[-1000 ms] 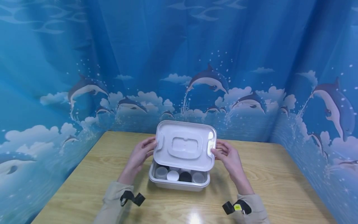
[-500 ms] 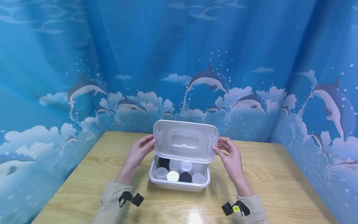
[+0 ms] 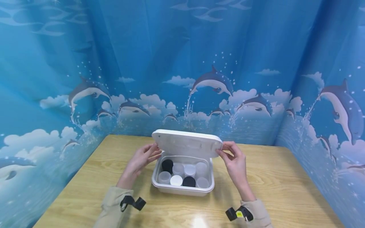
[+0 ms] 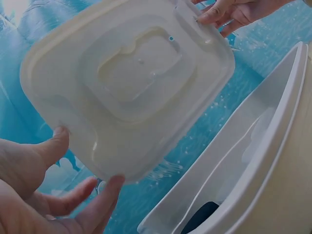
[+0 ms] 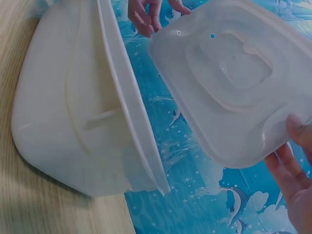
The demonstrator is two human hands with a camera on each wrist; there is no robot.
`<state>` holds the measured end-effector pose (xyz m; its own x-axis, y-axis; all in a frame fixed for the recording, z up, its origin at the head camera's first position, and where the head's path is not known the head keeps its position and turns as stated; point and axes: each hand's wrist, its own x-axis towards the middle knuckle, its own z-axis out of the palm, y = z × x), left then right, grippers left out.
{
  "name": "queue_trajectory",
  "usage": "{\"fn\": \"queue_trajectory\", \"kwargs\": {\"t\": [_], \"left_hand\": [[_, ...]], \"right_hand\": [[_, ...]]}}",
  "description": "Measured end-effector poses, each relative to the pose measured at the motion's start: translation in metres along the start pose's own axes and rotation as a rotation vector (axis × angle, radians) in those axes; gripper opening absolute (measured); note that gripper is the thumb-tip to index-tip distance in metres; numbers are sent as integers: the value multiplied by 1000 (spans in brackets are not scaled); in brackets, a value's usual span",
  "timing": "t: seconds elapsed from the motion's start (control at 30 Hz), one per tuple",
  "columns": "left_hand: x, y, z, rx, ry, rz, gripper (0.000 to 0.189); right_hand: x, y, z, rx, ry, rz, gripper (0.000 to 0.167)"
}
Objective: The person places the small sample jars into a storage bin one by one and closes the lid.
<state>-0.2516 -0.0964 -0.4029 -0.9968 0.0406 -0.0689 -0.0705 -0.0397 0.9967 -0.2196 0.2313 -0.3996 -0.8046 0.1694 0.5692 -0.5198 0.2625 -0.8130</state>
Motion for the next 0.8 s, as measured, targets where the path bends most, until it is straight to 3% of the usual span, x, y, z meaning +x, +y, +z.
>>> {"fn": "queue_trajectory", "kwargs": {"t": [0.23, 0.37, 0.57, 0.7, 0.8], "left_hand": [[-1, -1, -1, -50, -77, -9, 51], [0, 2, -2, -70, -128, -25, 44], [0, 5, -6, -97, -107, -71, 47], [-2, 6, -11, -56, -105, -73, 50], [-5, 5, -15, -37, -118, -87, 49]], "right_hand": [[-2, 3, 0, 96, -27, -102, 29], [-1, 5, -2, 141, -51, -155, 23], [-1, 10, -5, 216, -123, -207, 16], [0, 12, -7, 194, -175, -221, 16], [-1, 14, -8, 152, -169, -207, 17]]}}
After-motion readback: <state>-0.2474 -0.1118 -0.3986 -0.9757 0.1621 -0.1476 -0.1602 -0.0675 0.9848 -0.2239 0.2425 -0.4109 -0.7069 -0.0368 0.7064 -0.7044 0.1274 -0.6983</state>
